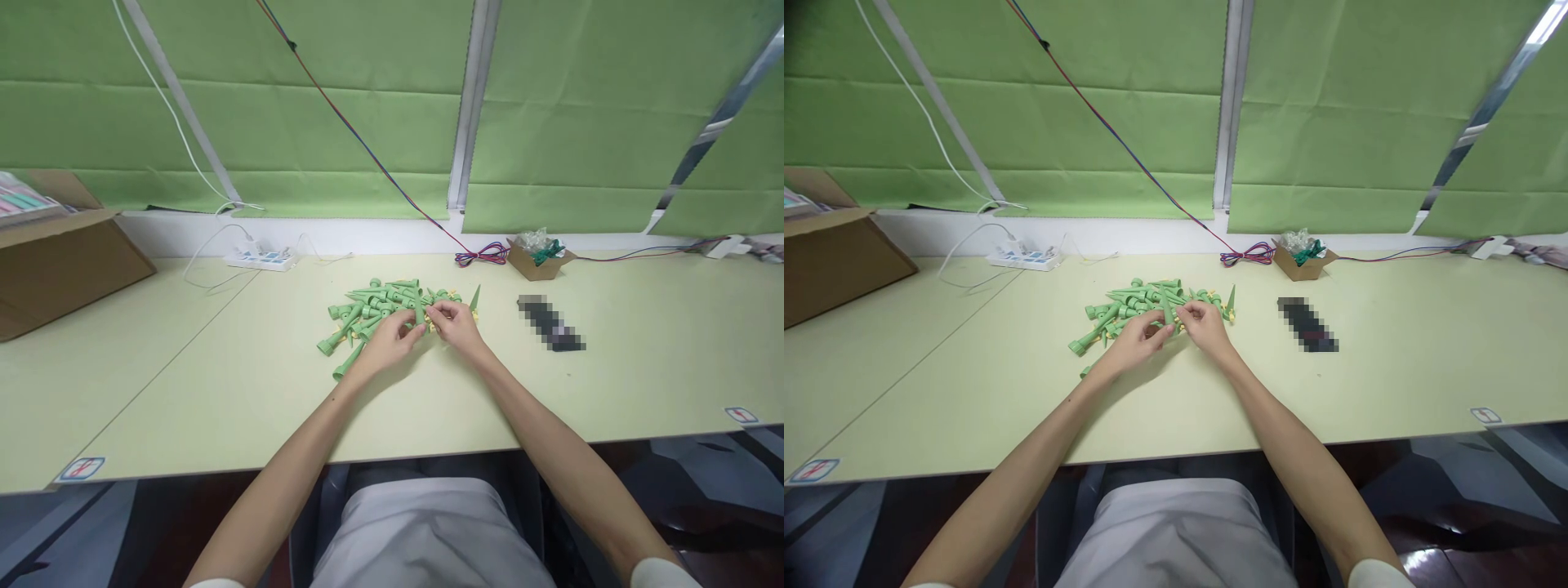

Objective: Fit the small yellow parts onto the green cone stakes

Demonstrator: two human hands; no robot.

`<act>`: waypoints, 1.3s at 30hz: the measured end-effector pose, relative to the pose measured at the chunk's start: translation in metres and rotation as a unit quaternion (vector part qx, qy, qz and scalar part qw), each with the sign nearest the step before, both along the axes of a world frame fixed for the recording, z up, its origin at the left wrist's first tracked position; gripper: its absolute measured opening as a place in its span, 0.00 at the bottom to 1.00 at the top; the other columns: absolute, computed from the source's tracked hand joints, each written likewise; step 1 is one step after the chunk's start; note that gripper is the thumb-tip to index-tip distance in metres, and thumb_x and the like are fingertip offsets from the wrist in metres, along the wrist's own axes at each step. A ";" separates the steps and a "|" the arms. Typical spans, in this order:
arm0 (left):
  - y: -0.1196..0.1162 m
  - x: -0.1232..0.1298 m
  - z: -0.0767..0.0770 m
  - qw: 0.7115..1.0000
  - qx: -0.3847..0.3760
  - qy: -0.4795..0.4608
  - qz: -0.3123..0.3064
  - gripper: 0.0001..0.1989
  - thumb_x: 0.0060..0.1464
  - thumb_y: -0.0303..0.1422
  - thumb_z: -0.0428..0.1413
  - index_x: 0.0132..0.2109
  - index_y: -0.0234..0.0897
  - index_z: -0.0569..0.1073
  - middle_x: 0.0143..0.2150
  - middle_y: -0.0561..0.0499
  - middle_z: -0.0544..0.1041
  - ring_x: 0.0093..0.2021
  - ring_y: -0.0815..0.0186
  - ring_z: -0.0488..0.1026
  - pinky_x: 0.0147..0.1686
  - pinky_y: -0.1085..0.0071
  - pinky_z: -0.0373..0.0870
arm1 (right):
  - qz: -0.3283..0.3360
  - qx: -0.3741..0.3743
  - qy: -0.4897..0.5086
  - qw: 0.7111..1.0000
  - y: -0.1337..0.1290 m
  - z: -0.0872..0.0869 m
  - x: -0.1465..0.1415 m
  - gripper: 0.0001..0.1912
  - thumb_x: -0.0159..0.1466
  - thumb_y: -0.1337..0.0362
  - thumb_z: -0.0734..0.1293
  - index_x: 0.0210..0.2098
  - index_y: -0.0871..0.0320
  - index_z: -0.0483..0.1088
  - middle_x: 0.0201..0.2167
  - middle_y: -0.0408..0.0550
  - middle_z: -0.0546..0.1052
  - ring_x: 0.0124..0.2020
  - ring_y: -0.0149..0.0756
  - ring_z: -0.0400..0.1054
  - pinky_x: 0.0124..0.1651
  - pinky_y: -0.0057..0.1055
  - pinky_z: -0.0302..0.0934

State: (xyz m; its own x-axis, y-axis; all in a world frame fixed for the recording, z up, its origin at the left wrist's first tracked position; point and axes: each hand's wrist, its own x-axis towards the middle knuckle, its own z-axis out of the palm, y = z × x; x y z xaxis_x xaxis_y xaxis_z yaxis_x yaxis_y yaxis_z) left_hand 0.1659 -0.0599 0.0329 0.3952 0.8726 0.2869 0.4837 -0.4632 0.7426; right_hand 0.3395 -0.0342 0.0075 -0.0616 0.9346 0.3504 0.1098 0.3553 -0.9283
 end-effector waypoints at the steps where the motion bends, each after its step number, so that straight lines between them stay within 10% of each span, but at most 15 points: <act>1: 0.001 0.000 -0.002 0.998 0.048 0.022 0.017 0.12 0.62 0.40 0.52 0.33 0.37 0.67 0.32 0.50 0.70 0.29 0.66 0.65 0.30 0.69 0.61 | -0.001 -0.007 -0.002 1.000 0.001 -0.001 0.000 0.25 0.57 0.41 0.70 0.22 0.55 0.67 0.15 0.39 0.60 0.20 0.31 0.53 0.22 0.30 0.46; 13: 0.004 0.002 -0.009 0.992 0.060 -0.019 0.109 0.14 0.59 0.38 0.58 0.50 0.37 0.73 0.44 0.47 0.74 0.28 0.70 0.66 0.34 0.69 0.65 | -0.019 -0.031 0.074 0.997 0.002 -0.005 -0.004 0.25 0.56 0.40 0.71 0.24 0.56 0.67 0.17 0.39 0.63 0.17 0.28 0.54 0.20 0.29 0.46; 22: 0.002 0.002 0.007 0.905 -0.355 -0.234 -0.012 0.26 0.57 0.55 0.57 0.34 0.31 0.74 0.26 0.49 0.71 0.18 0.75 0.59 0.16 0.74 0.49 | 0.010 -0.018 0.097 0.995 -0.004 0.000 -0.007 0.26 0.55 0.39 0.72 0.28 0.55 0.65 0.18 0.39 0.66 0.16 0.27 0.55 0.18 0.28 0.47; 31: 0.000 0.000 0.008 0.912 -0.326 -0.245 -0.035 0.24 0.52 0.52 0.63 0.32 0.32 0.72 0.30 0.50 0.72 0.19 0.78 0.58 0.17 0.75 0.49 | 0.042 -0.023 0.094 0.994 -0.006 0.002 -0.004 0.27 0.54 0.38 0.72 0.25 0.55 0.63 0.16 0.38 0.64 0.15 0.26 0.52 0.18 0.28 0.44; 39: -0.004 -0.002 0.007 0.990 -0.118 -0.083 0.003 0.19 0.56 0.48 0.59 0.31 0.38 0.68 0.21 0.55 0.66 0.20 0.71 0.60 0.24 0.72 0.54 | 0.067 -0.105 0.132 0.983 -0.006 0.003 -0.003 0.28 0.49 0.40 0.76 0.22 0.55 0.62 0.14 0.35 0.58 0.14 0.23 0.45 0.18 0.27 0.38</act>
State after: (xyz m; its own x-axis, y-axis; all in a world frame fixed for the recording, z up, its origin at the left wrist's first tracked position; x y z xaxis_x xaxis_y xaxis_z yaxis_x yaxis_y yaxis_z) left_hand 0.1640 -0.0640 0.0399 0.3539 0.9254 0.1353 0.3490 -0.2649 0.8989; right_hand 0.3364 -0.0399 0.0106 -0.1214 0.9778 0.1707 -0.1785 0.1477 -0.9728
